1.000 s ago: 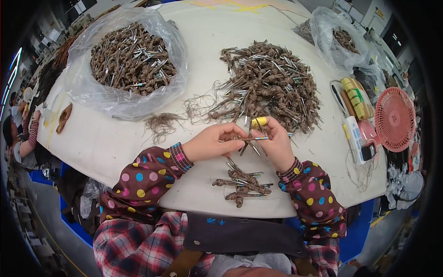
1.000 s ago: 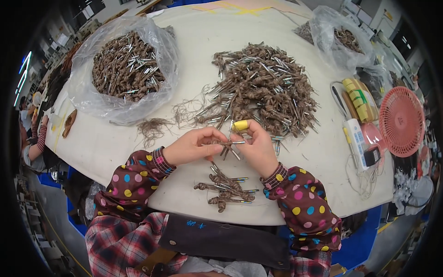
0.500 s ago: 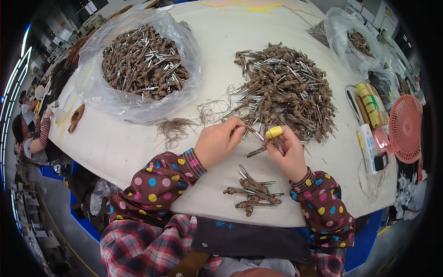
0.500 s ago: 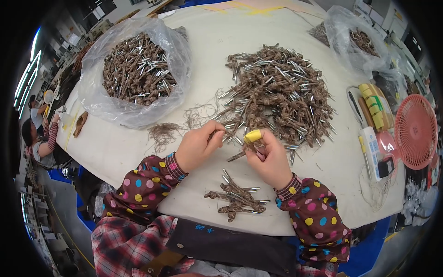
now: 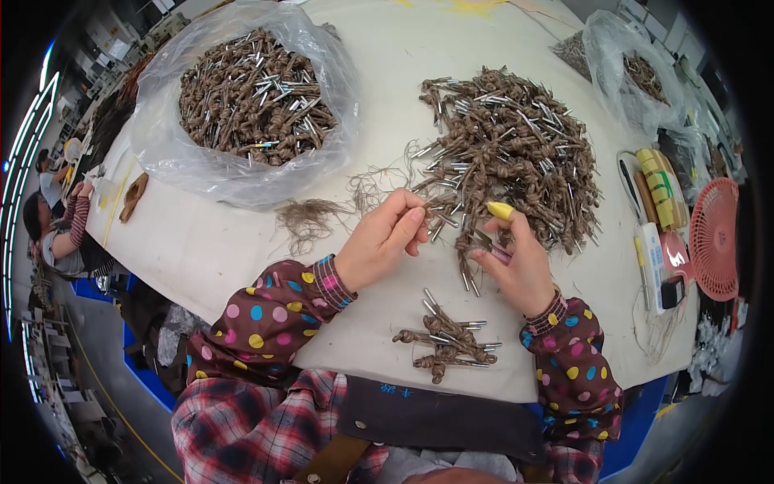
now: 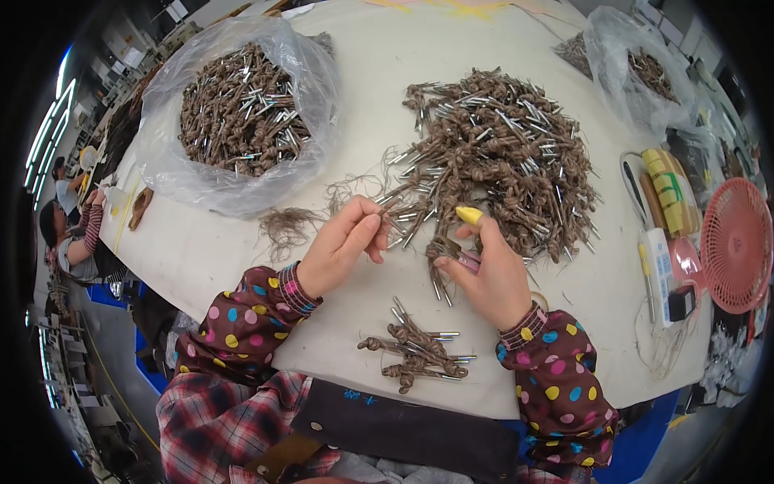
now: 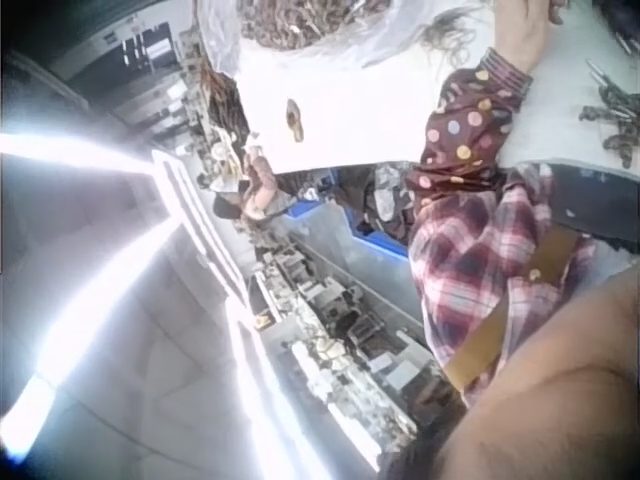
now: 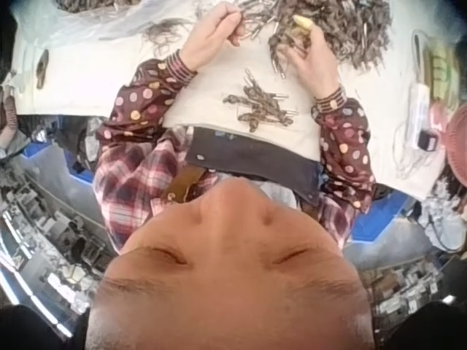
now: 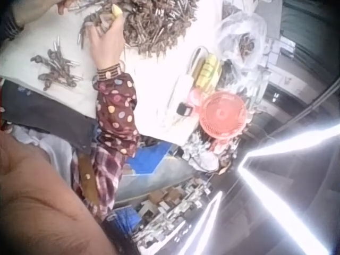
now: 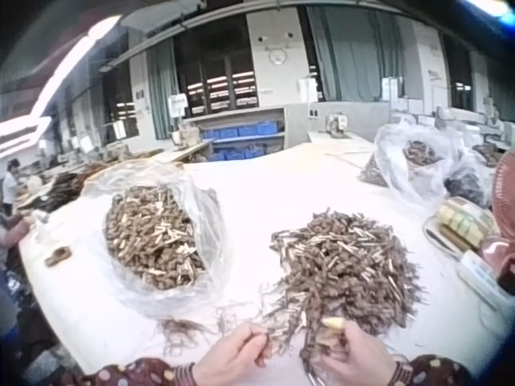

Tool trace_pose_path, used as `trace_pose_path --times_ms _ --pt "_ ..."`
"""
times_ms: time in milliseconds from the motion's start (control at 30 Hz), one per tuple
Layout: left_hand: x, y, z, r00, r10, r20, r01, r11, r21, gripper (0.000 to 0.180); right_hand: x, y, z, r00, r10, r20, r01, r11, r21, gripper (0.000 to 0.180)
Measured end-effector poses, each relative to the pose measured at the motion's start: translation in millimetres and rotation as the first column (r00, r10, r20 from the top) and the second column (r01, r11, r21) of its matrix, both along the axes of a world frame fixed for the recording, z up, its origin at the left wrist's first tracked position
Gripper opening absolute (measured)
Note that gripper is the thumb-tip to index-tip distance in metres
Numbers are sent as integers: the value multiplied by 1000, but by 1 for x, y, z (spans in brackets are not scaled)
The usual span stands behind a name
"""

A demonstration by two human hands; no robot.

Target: Assembling small leather straps with metal components using a handheld tool.

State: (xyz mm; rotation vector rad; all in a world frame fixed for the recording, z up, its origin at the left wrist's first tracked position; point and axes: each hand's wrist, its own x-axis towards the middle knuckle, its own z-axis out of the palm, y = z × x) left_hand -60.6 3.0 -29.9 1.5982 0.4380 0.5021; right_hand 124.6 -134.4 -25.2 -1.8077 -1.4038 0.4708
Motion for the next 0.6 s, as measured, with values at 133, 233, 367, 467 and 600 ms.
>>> trace_pose_path --times_ms 133,233,367,467,600 --pt "-1 0 0 1000 19 -6 -19 999 35 17 -7 2 11 959 62 277 -69 997 17 44" --pt "0 -2 0 999 33 28 -34 999 23 17 -13 8 12 900 122 419 -157 986 51 33" --pt "0 -3 1 998 29 56 -30 999 18 17 -17 17 12 876 115 469 -204 968 144 23" --pt "1 -4 2 998 20 68 -21 1000 19 17 -19 19 13 864 111 491 -191 975 116 21" --pt "-3 -1 5 992 77 101 -61 986 -155 20 -13 17 14 921 75 382 -122 988 100 21"
